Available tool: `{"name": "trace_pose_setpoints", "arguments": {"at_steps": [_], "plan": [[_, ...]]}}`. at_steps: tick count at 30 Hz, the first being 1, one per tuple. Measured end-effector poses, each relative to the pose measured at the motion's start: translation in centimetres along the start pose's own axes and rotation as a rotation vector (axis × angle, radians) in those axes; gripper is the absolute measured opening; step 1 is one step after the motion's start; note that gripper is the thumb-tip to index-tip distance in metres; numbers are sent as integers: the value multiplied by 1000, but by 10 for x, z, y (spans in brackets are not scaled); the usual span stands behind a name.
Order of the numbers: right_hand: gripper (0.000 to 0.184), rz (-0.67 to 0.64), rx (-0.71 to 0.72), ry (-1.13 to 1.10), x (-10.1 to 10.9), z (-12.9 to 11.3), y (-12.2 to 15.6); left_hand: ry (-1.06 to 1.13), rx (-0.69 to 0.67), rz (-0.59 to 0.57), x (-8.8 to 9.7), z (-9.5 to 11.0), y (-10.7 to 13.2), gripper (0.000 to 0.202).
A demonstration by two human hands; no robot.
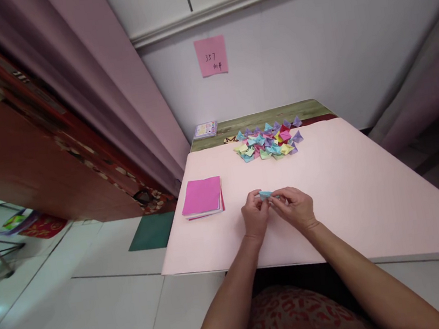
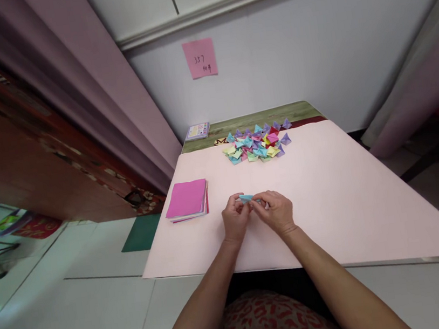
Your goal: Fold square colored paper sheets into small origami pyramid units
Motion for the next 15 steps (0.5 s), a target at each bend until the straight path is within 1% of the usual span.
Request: {"name": "trace_pose_setpoints", "arguments": {"at_steps": [2,4,7,9,10,13,15], "plan": [[18,-32,-97,-118,-1,4,1,-62,-52,-24,1,4,2,30],[24,-69,-187,-295,-3,9,2,-62,-70,-68,1,9,3,35],[31,-176,-285,-547,-4,14,1,74,-17,-234,3,12,3,50],[33,-242,-335,-655,-4,15,0,187,31,-335,4,13,2,50],[34,-265,-354,-694,-4,15,-1,230,49,-359,6,13,1,47],[34,-301,-396,-777,-3,17,-2,320,88,-364,8,12,-3,39],[33,-325,-417,-809,-3,19,-2,380,121,-357,9,12,-4,42]]}}
Point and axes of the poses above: each hand's wrist, its own y-axis away from the middle knuckle, its own x-axis out of the back of the hand, z = x × y, the point moved 2 cm from there along -y, towards the middle knuckle, and after that the axes turned 10 degrees about -y, right-handed, at the moved point
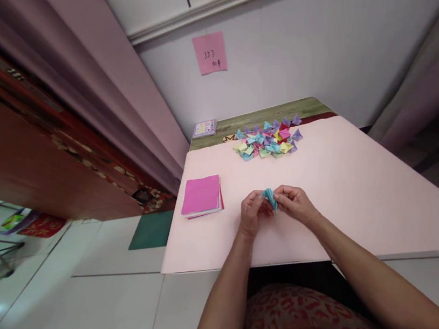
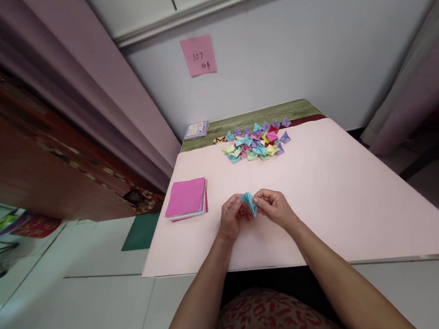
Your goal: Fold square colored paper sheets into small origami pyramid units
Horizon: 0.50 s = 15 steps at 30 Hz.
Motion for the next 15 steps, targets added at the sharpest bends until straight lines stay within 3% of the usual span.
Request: {"name": "trace_pose_setpoints", "arguments": {"at_steps": [4,10,15], "plan": [[32,-40,-20,-21,3,1,-1,99,46,-18,-1,-1,-1,57],[30,-98,-44,-53,6,1,-1,26,18,-24,0,-2,0,33],[30,-118,-58,-84,5,2,0,-28,10,-56,0,-3,1,35]]}}
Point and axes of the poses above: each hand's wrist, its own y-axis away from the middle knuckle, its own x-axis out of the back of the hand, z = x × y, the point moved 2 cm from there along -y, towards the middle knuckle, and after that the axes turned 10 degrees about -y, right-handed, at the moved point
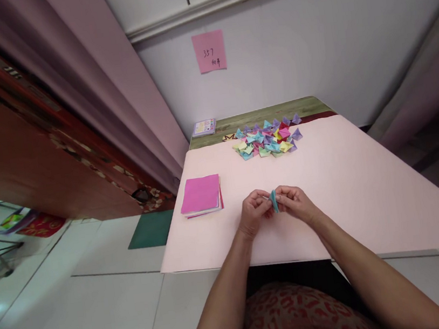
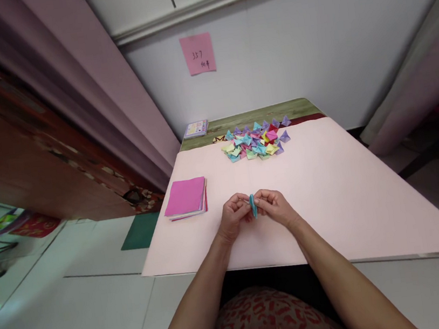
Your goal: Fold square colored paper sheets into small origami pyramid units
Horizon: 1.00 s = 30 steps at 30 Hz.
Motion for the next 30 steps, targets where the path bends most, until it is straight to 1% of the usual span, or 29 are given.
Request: {"name": "trace_pose_setpoints", "arguments": {"at_steps": [3,7,10,14,18,21,27,30], "plan": [[31,0,-28,-19,0,-1,1,-15,51,-5,2,-1,1,36],[30,18,-69,-75,4,-3,0,-12,95,-50,5,-1,1,35],[29,22,-77,-91,6,-5,-1,16,99,-86,6,-1,1,35],[28,-2,-56,-145,6,-7,-2,75,76,-122,5,0,-1,32],[26,-93,-107,-187,9,-10,0,131,79,-135,6,2,0,31],[24,-177,-158,-213,11,-12,1,178,108,-195,4,3,2,30],[24,-282,-224,-285,9,-13,3,272,178,-318,-1,2,6,30],[28,-343,-281,-313,7,-13,6,314,168,-307,-1,1,5,29]]}}
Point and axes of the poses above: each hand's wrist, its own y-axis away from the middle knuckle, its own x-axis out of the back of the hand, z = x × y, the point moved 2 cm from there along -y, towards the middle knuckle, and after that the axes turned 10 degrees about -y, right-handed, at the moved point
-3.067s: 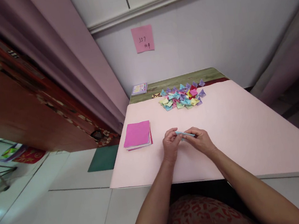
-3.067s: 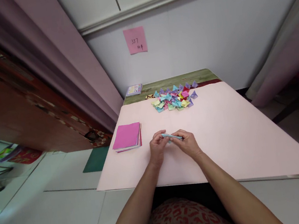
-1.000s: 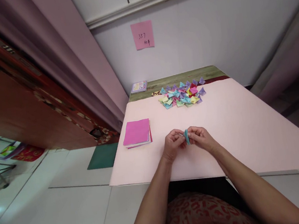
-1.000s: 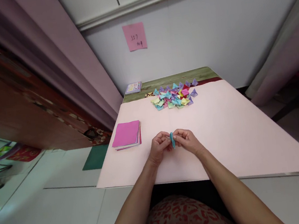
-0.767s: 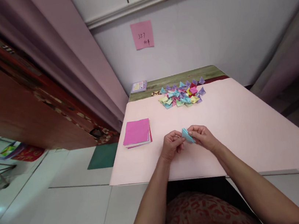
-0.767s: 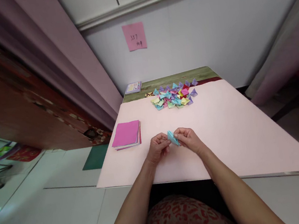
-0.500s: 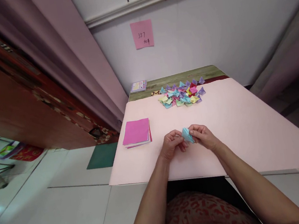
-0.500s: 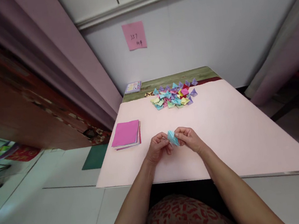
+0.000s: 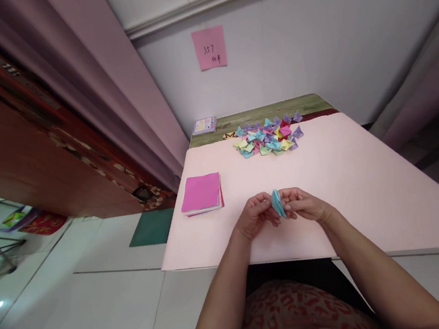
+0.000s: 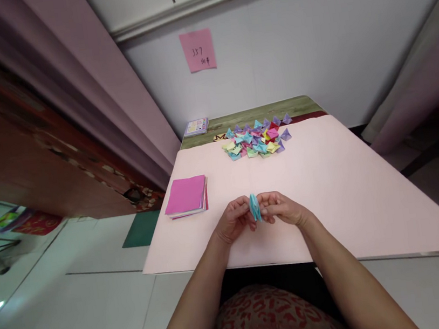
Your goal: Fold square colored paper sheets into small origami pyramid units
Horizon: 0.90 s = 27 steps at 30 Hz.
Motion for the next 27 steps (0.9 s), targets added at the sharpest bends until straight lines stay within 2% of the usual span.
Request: {"name": "trace_pose_setpoints", "arguments": {"at_steps": [3,8,23,27], "plan": [[30,-6,-41,-22,1,3,1,28,-21,13,1,-1,-1,29],[29,43,-33,-33,6,6,1,35,8,-17,2,-3,0,28],[29,21,-76,-65,3,3,3,-4,88,-51,3,-3,1,26],[34,1,-106,-90,2,4,3,22,99,-64,3,-3,2,31]]}}
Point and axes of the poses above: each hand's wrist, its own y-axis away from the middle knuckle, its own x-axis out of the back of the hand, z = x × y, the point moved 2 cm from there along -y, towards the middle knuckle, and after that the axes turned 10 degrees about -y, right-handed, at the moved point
